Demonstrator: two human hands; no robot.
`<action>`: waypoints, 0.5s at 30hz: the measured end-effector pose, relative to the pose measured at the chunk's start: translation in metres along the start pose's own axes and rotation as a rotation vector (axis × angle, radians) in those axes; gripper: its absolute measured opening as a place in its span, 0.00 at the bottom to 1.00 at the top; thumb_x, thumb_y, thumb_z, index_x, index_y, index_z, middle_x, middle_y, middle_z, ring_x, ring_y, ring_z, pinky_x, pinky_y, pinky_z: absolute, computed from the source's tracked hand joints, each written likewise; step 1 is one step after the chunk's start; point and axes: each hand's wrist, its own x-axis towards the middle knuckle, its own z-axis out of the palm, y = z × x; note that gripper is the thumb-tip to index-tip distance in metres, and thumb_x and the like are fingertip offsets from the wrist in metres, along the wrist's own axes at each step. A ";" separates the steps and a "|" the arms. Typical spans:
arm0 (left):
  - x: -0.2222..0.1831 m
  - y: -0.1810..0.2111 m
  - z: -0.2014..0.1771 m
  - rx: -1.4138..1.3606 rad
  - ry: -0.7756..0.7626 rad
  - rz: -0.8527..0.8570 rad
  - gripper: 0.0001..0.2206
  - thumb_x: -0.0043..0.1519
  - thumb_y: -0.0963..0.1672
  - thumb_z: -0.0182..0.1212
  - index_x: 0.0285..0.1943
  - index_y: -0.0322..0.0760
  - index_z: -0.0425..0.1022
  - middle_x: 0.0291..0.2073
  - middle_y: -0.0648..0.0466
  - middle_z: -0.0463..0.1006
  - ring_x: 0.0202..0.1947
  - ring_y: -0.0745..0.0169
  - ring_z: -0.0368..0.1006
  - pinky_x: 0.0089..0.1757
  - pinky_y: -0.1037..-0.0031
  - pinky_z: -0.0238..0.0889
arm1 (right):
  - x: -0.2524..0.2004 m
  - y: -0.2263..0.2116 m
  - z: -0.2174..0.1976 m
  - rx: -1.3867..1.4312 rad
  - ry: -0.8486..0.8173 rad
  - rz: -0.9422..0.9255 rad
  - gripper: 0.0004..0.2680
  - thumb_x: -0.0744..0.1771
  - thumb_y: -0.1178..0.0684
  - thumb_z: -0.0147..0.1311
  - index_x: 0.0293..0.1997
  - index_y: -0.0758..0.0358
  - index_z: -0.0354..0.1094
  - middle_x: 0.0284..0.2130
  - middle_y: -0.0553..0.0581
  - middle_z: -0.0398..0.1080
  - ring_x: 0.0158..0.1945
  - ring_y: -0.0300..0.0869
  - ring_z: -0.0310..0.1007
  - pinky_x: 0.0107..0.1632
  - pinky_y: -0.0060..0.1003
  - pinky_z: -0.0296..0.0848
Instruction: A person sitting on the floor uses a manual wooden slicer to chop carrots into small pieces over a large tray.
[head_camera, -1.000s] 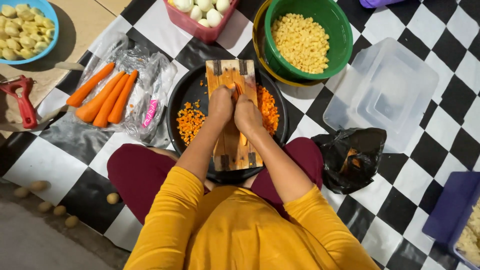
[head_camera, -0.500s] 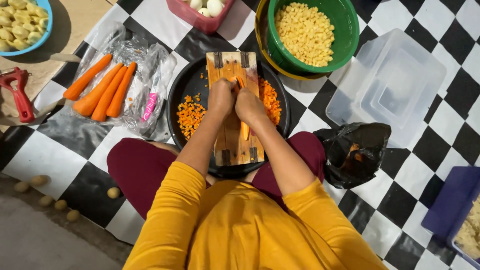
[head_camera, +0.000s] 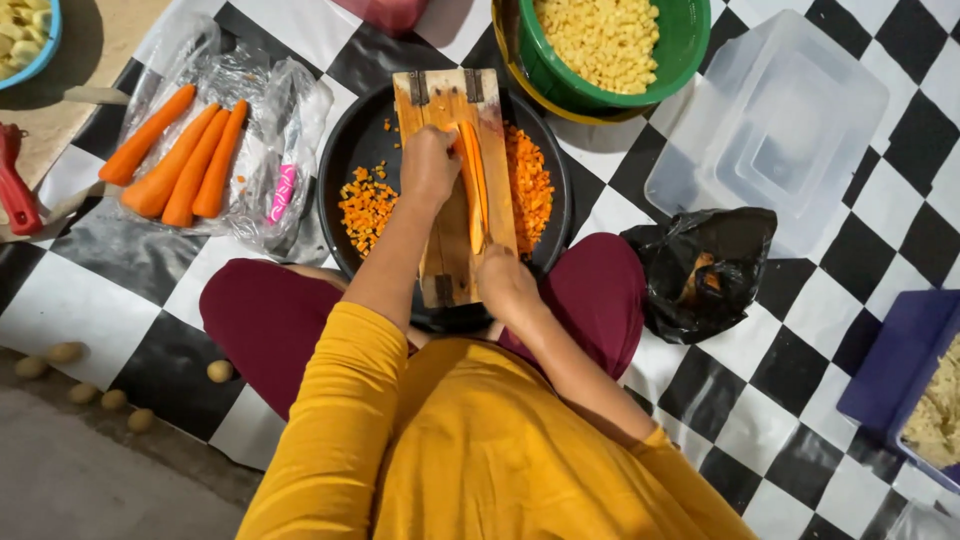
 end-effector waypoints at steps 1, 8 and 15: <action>0.001 -0.003 0.002 -0.001 -0.002 0.001 0.10 0.57 0.40 0.71 0.43 0.24 0.80 0.36 0.37 0.80 0.45 0.35 0.79 0.43 0.56 0.77 | -0.004 -0.001 -0.002 0.001 0.001 0.002 0.17 0.69 0.54 0.28 0.57 0.75 0.62 0.50 0.78 0.71 0.58 0.72 0.68 0.60 0.65 0.67; 0.007 -0.018 0.014 -0.137 0.024 -0.095 0.12 0.58 0.42 0.71 0.45 0.27 0.78 0.39 0.41 0.81 0.49 0.42 0.78 0.46 0.59 0.76 | -0.023 0.057 0.011 -0.182 -0.057 0.029 0.17 0.71 0.47 0.30 0.54 0.70 0.63 0.42 0.74 0.75 0.53 0.66 0.74 0.54 0.60 0.73; 0.013 -0.037 0.028 -0.017 0.141 0.056 0.08 0.60 0.40 0.61 0.29 0.43 0.83 0.23 0.48 0.80 0.35 0.38 0.79 0.36 0.58 0.74 | 0.104 0.002 -0.008 -0.270 0.155 -0.158 0.15 0.71 0.47 0.26 0.57 0.66 0.55 0.45 0.71 0.72 0.53 0.68 0.74 0.55 0.63 0.72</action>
